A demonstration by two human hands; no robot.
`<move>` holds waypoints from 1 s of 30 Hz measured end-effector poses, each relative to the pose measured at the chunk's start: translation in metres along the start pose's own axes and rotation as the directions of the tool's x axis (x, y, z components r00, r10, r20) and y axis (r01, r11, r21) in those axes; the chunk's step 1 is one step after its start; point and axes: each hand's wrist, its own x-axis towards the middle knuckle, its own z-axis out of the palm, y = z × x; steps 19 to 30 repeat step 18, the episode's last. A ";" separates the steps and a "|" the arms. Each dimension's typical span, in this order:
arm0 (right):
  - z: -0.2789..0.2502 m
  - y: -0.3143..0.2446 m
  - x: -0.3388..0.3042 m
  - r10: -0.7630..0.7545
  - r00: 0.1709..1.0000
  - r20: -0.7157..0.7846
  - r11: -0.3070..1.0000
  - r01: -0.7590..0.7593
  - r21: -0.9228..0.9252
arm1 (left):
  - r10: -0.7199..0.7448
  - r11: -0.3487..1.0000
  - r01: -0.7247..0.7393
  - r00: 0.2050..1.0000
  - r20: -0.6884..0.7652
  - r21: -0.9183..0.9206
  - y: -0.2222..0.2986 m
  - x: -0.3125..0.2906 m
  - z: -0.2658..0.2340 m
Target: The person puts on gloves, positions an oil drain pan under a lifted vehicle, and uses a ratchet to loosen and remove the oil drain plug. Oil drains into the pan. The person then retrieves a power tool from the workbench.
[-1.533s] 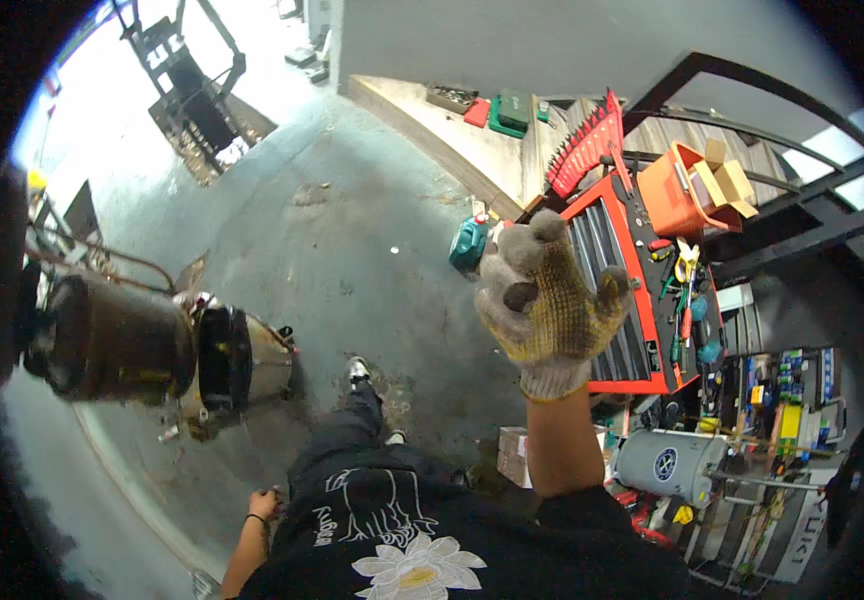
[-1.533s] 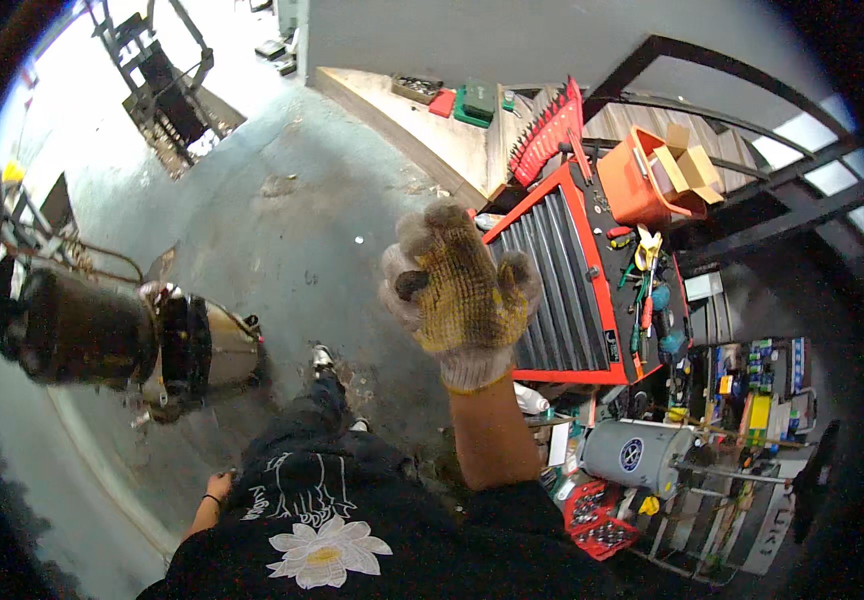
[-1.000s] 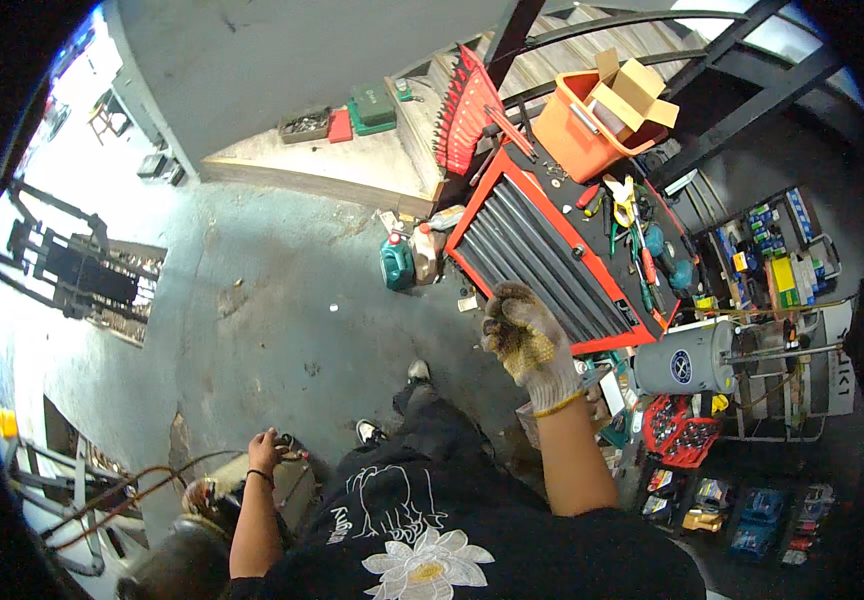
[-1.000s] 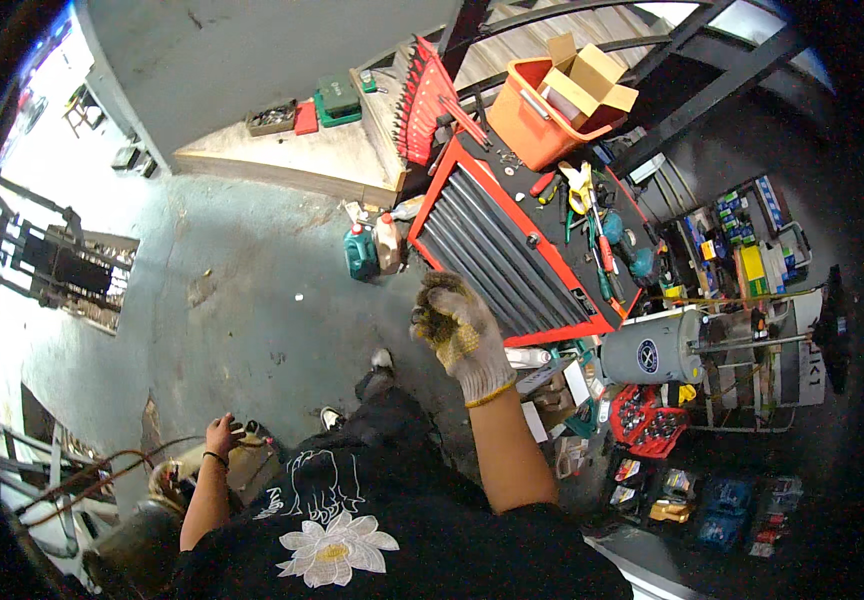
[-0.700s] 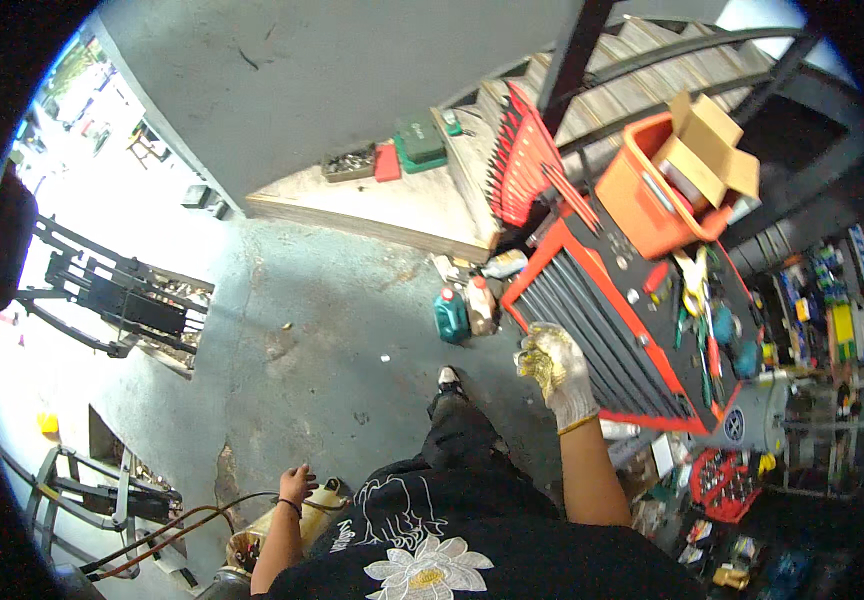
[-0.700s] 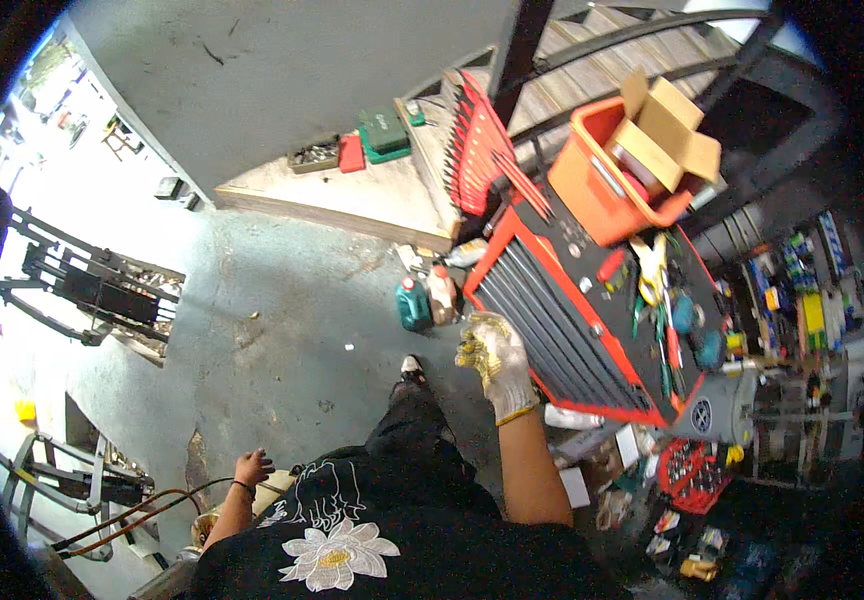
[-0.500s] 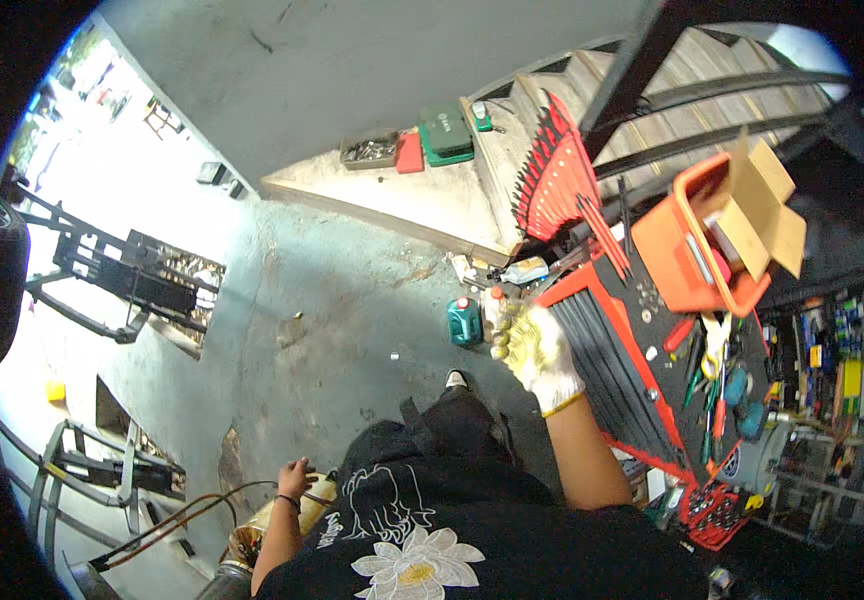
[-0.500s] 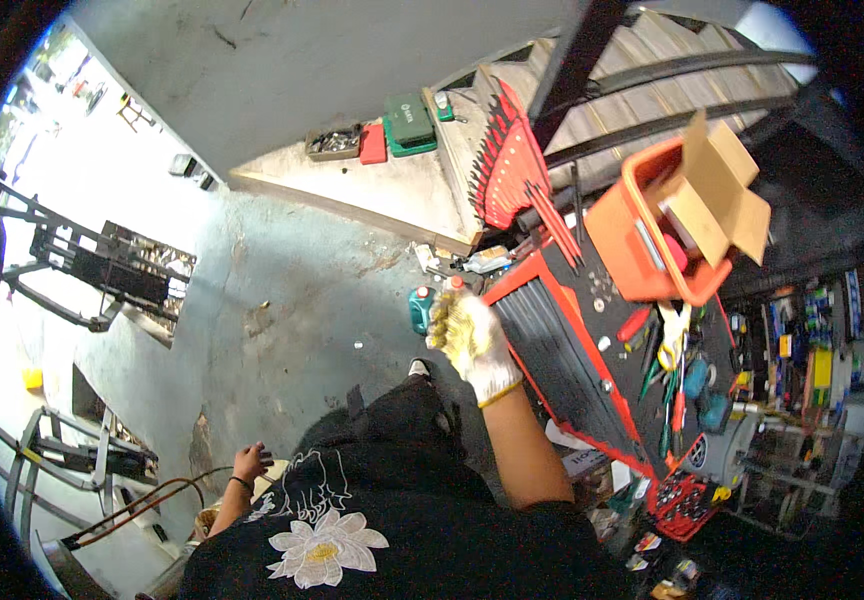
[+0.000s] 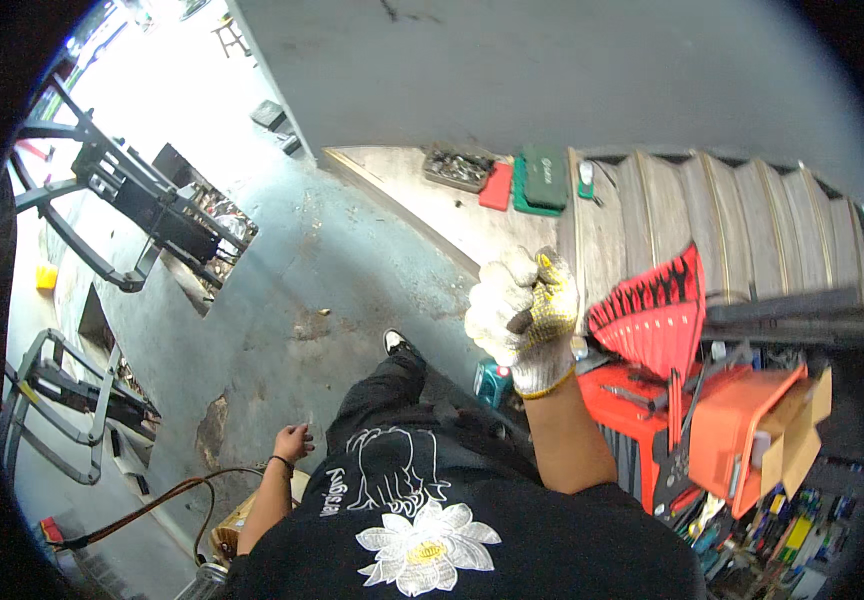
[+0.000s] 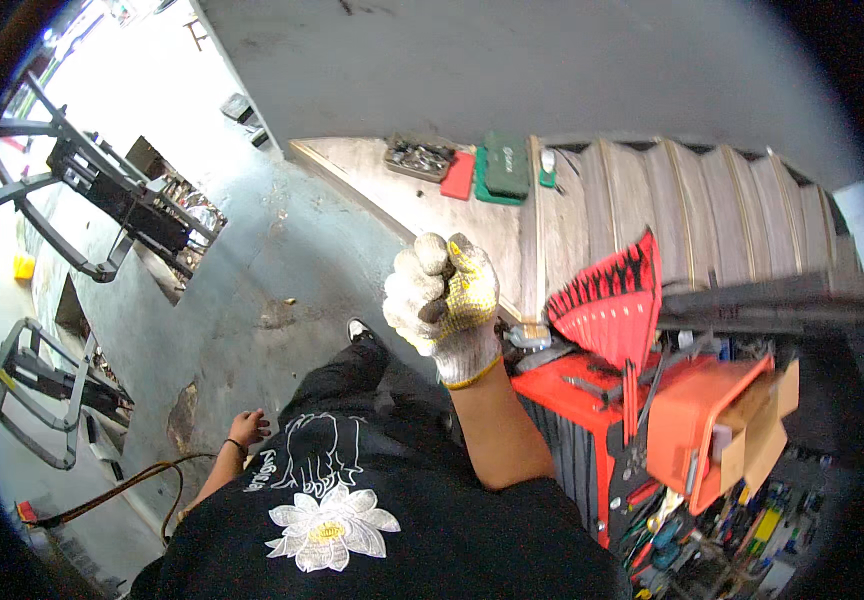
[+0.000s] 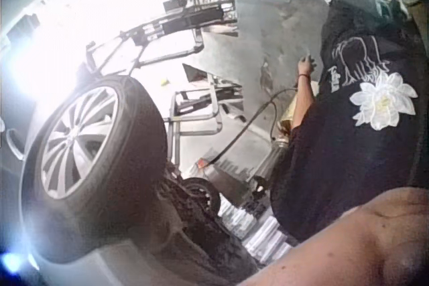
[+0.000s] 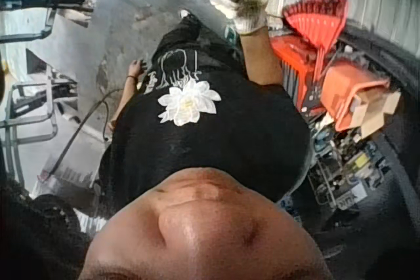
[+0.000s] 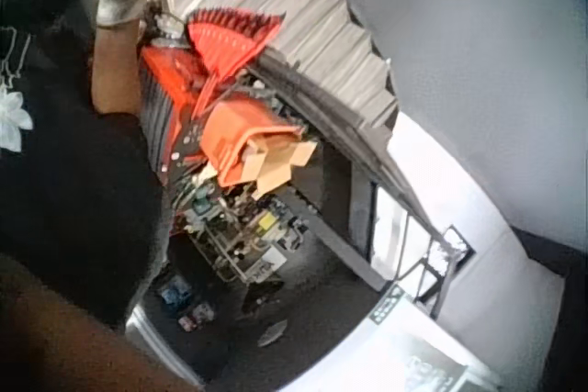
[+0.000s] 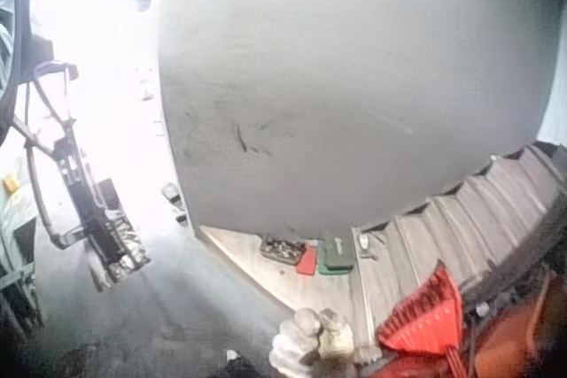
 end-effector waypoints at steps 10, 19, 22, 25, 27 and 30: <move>-0.106 0.006 0.254 0.147 0.825 -0.546 0.953 -0.265 -0.145 | 0.148 0.966 -0.179 0.975 -0.165 -0.187 0.210 0.075 -0.089; -0.193 -0.023 0.513 0.220 0.759 -0.613 0.869 -0.438 -0.230 | -0.018 0.852 -0.137 0.957 -0.291 -0.506 0.315 0.147 -0.118; -0.193 -0.023 0.513 0.220 0.759 -0.613 0.869 -0.438 -0.230 | -0.018 0.852 -0.137 0.957 -0.291 -0.506 0.315 0.147 -0.118; -0.193 -0.023 0.513 0.220 0.759 -0.613 0.869 -0.438 -0.230 | -0.018 0.852 -0.137 0.957 -0.291 -0.506 0.315 0.147 -0.118; -0.193 -0.023 0.513 0.220 0.759 -0.613 0.869 -0.438 -0.230 | -0.018 0.852 -0.137 0.957 -0.291 -0.506 0.315 0.147 -0.118; -0.193 -0.023 0.513 0.220 0.759 -0.613 0.869 -0.438 -0.230 | -0.018 0.852 -0.137 0.957 -0.291 -0.506 0.315 0.147 -0.118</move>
